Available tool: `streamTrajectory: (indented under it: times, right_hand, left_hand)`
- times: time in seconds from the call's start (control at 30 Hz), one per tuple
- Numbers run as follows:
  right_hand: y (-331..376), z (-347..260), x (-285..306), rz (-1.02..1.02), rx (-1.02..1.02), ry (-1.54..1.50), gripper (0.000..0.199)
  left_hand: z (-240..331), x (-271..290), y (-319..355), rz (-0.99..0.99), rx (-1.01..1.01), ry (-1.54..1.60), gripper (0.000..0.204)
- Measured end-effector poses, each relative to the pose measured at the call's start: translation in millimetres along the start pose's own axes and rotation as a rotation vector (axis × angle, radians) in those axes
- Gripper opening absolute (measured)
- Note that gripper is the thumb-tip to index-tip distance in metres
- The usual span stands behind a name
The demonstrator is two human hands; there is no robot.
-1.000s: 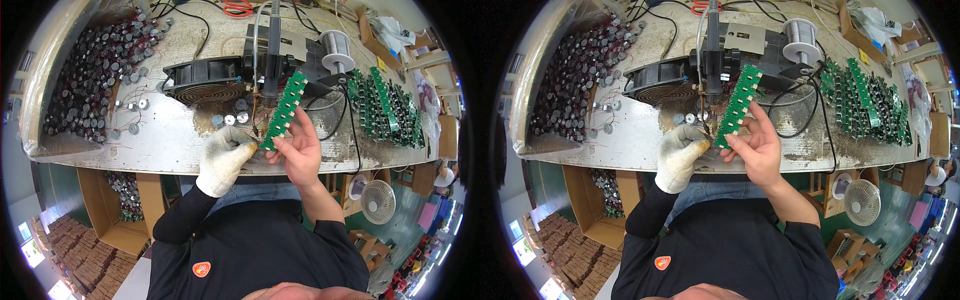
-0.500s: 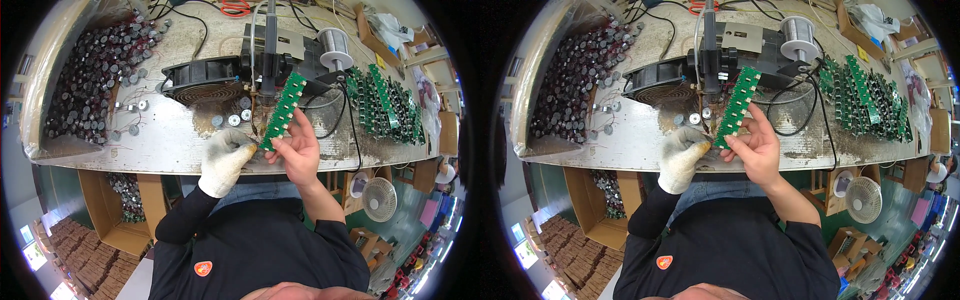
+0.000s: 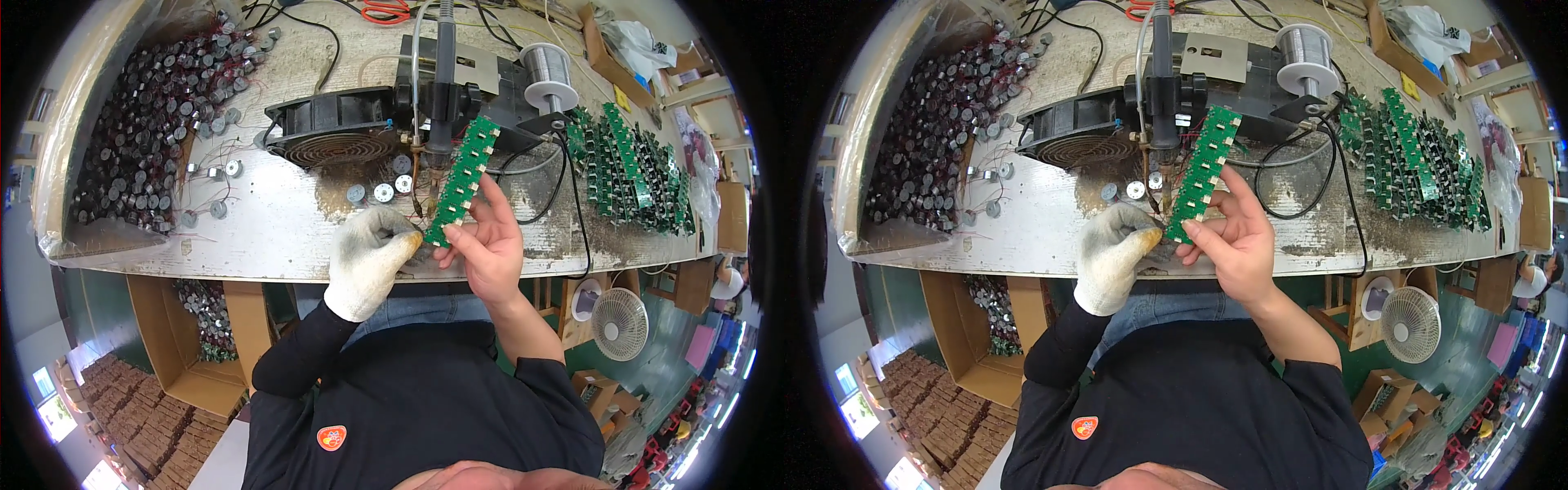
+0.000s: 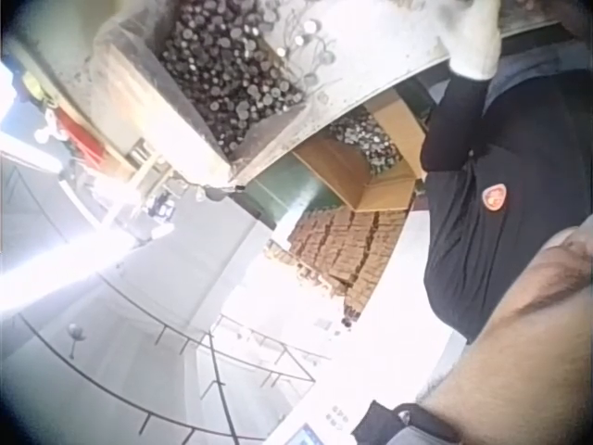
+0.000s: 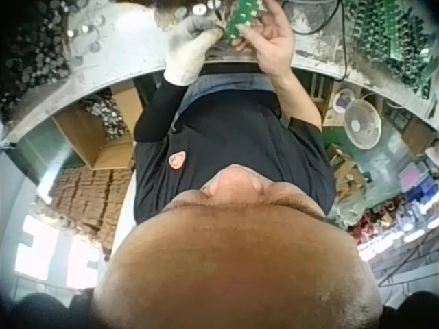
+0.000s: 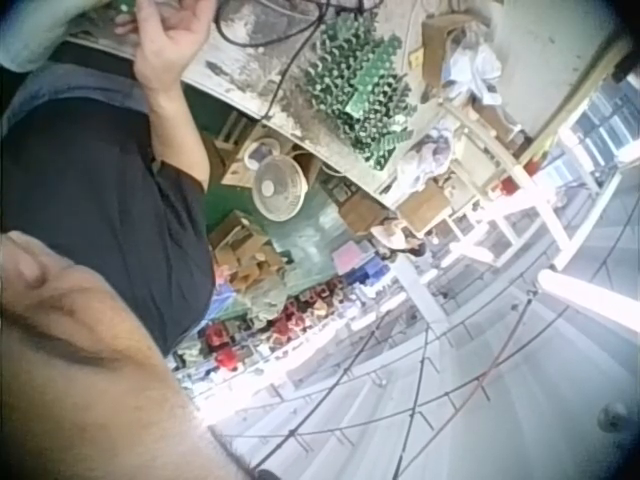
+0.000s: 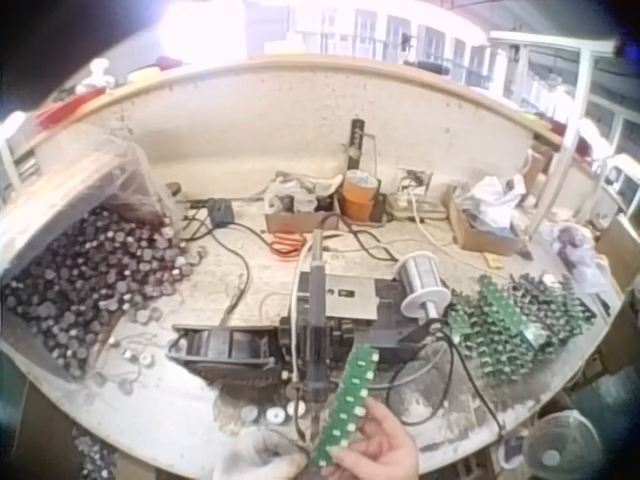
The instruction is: The person solders wires from small motors onto a printed circuit board with a soldering iron and solder wire.
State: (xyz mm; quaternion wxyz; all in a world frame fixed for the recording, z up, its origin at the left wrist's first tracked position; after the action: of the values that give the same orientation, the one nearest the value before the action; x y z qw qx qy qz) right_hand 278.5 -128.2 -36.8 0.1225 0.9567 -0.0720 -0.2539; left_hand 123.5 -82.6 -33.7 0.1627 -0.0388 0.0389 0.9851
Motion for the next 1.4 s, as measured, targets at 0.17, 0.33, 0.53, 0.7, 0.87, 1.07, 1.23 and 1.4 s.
streamTrajectory:
  times: [0.17,0.33,0.53,0.7,0.87,1.07,1.23,1.4]
  right_hand:
    - [1.4,-1.1,1.1,0.008,0.004,0.0,0.07]
    - [0.6,-2.8,2.1,0.008,0.013,0.008,0.069]
    - [-2.0,3.5,0.8,-0.004,0.018,0.006,0.069]
    - [0.4,3.4,0.5,0.008,0.021,0.003,0.069]
    - [4.8,3.5,3.4,0.019,0.009,-0.004,0.069]
    - [18.5,4.1,12.9,-0.009,-0.093,-0.026,0.073]
    - [52.9,4.5,24.6,-0.049,-0.22,-0.155,0.074]
    - [99.0,1.9,-0.8,-0.089,-0.148,-0.015,0.069]
  left_hand:
    - [1.8,-3.4,0.8,-0.002,0.008,0.051,0.012]
    - [0.8,-4.4,0.8,0.01,0.047,0.111,0.011]
    - [-5.6,-1.2,2.4,0.037,0.053,0.144,0.011]
    - [-10.2,-0.9,3.9,0.051,0.036,0.126,0.01]
    - [-8.4,-2.7,5.1,0.033,0.028,0.128,0.011]
    - [1.8,5.2,30.5,-0.049,-0.225,-0.309,0.014]
    - [28.8,-20.0,58.5,-0.064,-0.81,-0.824,0.033]
    - [32.4,-40.2,62.4,0.067,-0.864,-0.88,0.035]
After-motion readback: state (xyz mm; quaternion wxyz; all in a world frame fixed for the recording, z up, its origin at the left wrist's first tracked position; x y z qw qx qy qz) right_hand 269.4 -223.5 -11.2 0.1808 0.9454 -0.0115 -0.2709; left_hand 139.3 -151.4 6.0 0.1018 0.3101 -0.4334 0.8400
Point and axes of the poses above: each hand's wrist, its own y-axis away from the middle knuckle, its own x-axis out of the back of the hand, z = x × y, the point moved 5 cm from there along -y, towards the middle knuckle, and after that the axes turned 13 degrees about -x, right-handed, at the moved point
